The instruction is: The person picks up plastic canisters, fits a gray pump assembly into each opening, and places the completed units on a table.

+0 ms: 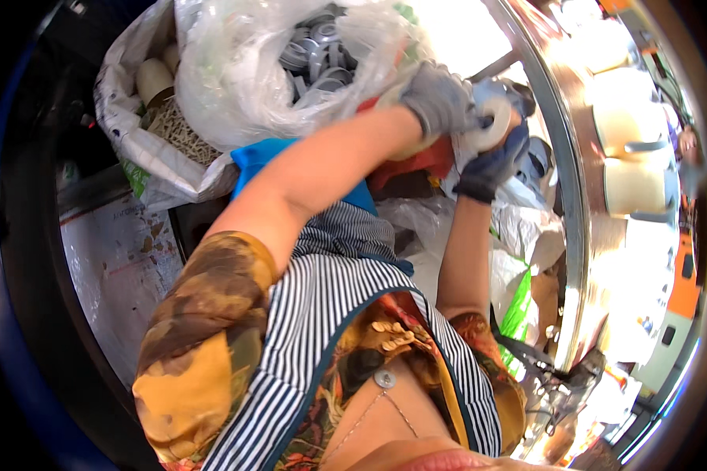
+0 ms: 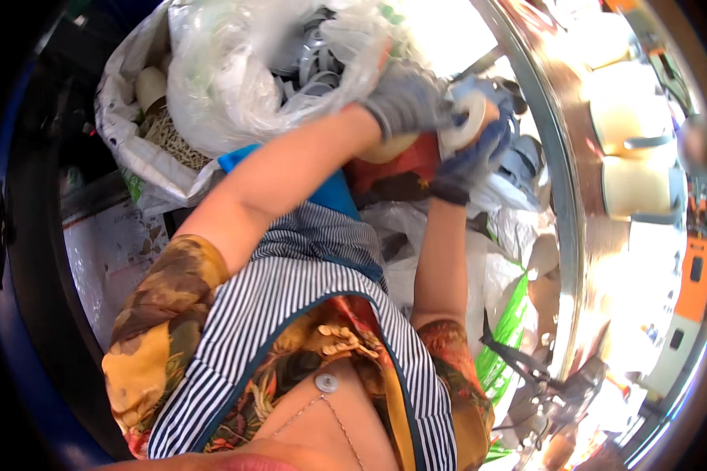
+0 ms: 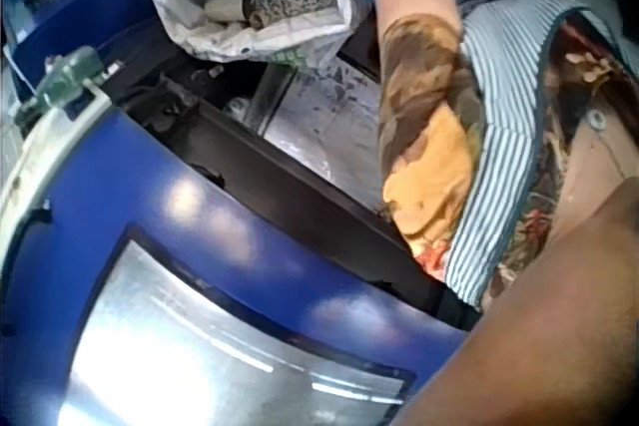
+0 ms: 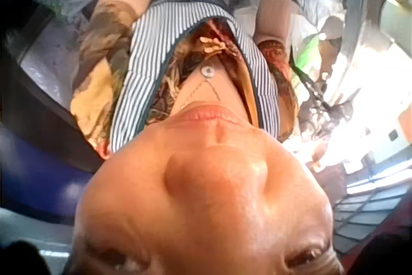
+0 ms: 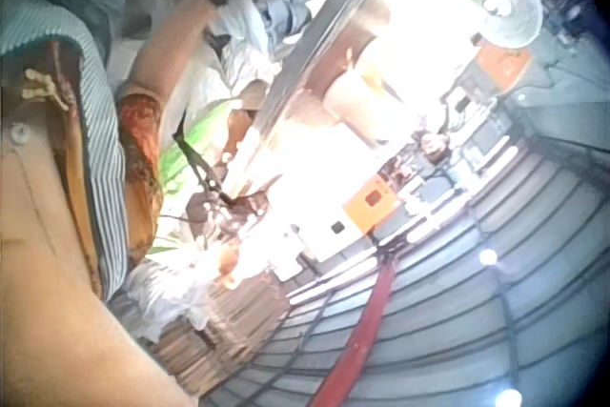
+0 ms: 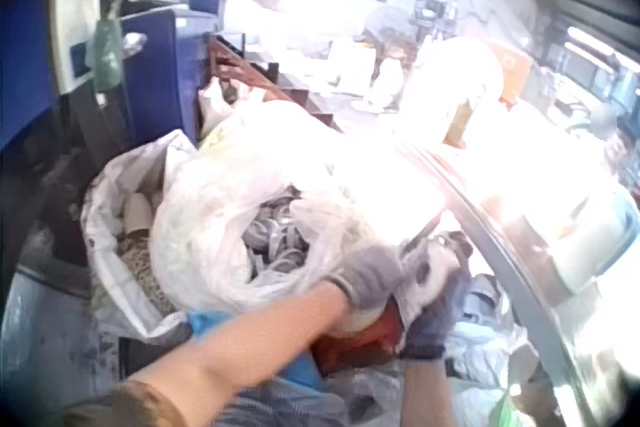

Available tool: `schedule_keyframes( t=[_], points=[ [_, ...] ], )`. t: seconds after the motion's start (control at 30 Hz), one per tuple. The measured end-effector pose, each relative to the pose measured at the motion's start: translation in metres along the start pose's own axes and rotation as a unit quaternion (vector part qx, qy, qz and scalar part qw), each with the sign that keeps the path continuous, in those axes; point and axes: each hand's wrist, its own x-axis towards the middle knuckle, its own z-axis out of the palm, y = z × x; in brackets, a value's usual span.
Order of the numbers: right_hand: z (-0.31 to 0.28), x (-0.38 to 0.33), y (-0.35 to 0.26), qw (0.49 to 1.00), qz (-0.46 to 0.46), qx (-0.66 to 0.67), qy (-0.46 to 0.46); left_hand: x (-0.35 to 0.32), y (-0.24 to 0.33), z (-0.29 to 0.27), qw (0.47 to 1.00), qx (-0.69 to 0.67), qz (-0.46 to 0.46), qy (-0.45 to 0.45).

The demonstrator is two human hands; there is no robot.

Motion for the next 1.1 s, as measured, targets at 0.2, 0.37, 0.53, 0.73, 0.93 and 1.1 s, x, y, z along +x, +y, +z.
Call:
schedule_keyframes(
  t=[0.2, 0.37, 0.53, 0.73, 0.93, 1.1],
  points=[
    [-0.060, -0.034, 0.076, 0.863, -0.062, -0.415, -0.283, -0.109, -0.095, -0.002, 0.943, -0.134, -0.027, 0.304],
    [0.017, -0.024, 0.091, 0.571, -0.316, -0.671, -0.351, -0.272, -0.183, -0.034, 0.738, -0.464, -0.333, 0.361],
    [0.130, 0.000, 0.209, 0.585, -0.198, -0.513, -0.596, -0.356, -0.179, -0.086, 0.894, 0.052, -0.334, 0.294],
    [0.151, -0.036, 0.319, 0.190, -0.222, -0.637, -0.713, -0.345, -0.160, -0.077, 0.639, -0.422, -0.450, 0.459],
    [0.143, 0.003, 0.224, 0.600, -0.139, -0.626, -0.479, -0.332, -0.170, -0.067, 0.655, -0.458, -0.415, 0.435],
    [0.019, 0.037, 0.106, 0.638, 0.048, -0.687, -0.344, -0.319, -0.170, -0.061, 0.804, -0.323, -0.329, 0.376]
  ],
)
